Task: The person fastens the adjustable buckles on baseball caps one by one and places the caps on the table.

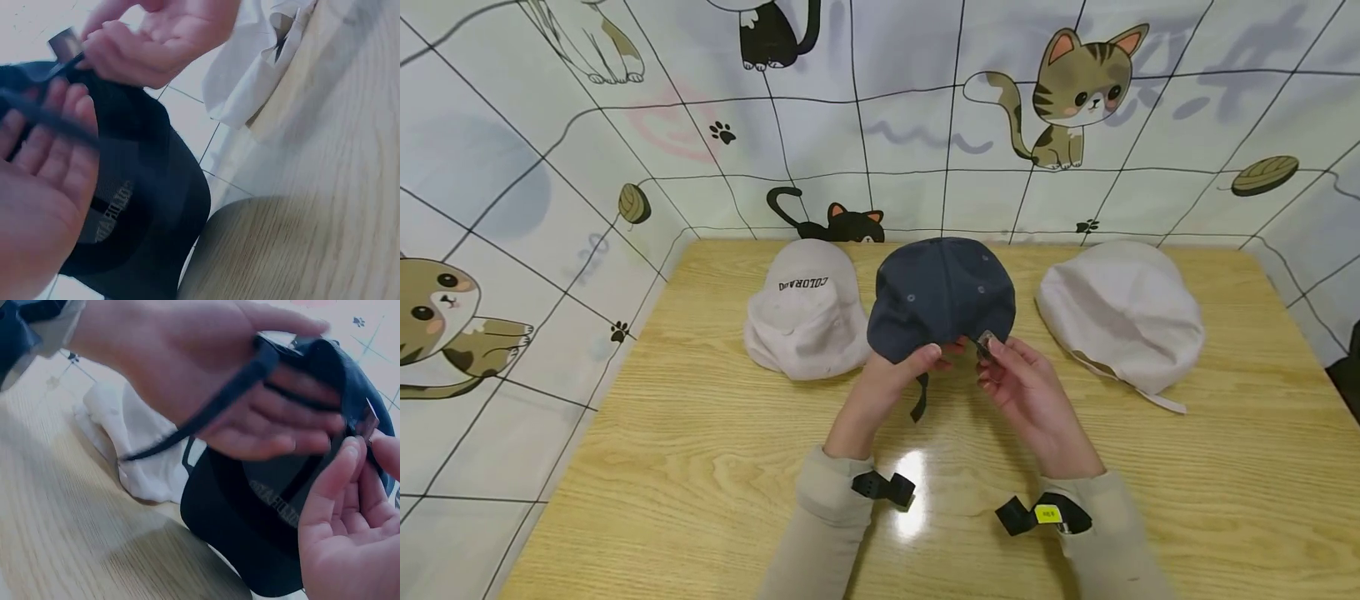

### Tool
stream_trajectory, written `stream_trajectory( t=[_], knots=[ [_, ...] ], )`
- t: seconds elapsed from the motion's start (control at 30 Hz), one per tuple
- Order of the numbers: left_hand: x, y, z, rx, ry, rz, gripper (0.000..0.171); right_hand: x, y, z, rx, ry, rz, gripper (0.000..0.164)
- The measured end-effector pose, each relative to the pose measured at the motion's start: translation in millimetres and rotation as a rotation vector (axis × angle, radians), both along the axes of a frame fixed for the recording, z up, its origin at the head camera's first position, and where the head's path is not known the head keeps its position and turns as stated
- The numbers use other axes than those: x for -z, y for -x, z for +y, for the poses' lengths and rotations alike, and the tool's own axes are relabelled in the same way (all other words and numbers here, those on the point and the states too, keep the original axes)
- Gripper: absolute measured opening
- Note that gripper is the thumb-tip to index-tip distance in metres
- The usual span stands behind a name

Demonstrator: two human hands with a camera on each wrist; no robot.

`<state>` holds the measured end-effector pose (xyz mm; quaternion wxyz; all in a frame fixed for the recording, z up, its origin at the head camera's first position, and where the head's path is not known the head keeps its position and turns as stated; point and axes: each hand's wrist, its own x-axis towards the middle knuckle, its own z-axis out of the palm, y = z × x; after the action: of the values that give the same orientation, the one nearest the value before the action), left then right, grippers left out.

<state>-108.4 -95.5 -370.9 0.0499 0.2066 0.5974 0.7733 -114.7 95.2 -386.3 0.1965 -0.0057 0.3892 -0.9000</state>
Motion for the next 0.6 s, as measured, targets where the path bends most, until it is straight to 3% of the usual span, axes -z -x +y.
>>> stream_trajectory(
  t=[0.23, 0.4, 0.47, 0.6],
  knots=[
    [-16.2, -7.1, 9, -0.153, 0.263, 0.054, 0.032, -0.6, -5.4, -10, 0.02, -0.134, 0.05, 0.016],
    [-15.3, -4.6, 10, -0.175, 0.215, 0.033, 0.028, 2.8, -5.6, -13, 0.063, -0.45, 0.142, 0.017],
    [-13.6, -3.3, 10, -0.168, 0.16, 0.023, 0.025, 3.0, -5.4, -13, 0.076, -0.586, 0.17, 0.023],
    [-10.8, -1.9, 10, -0.2, 0.137, 0.018, 0.021, -0.3, -6.1, -9, 0.094, -0.821, 0.261, 0.037]
  ],
)
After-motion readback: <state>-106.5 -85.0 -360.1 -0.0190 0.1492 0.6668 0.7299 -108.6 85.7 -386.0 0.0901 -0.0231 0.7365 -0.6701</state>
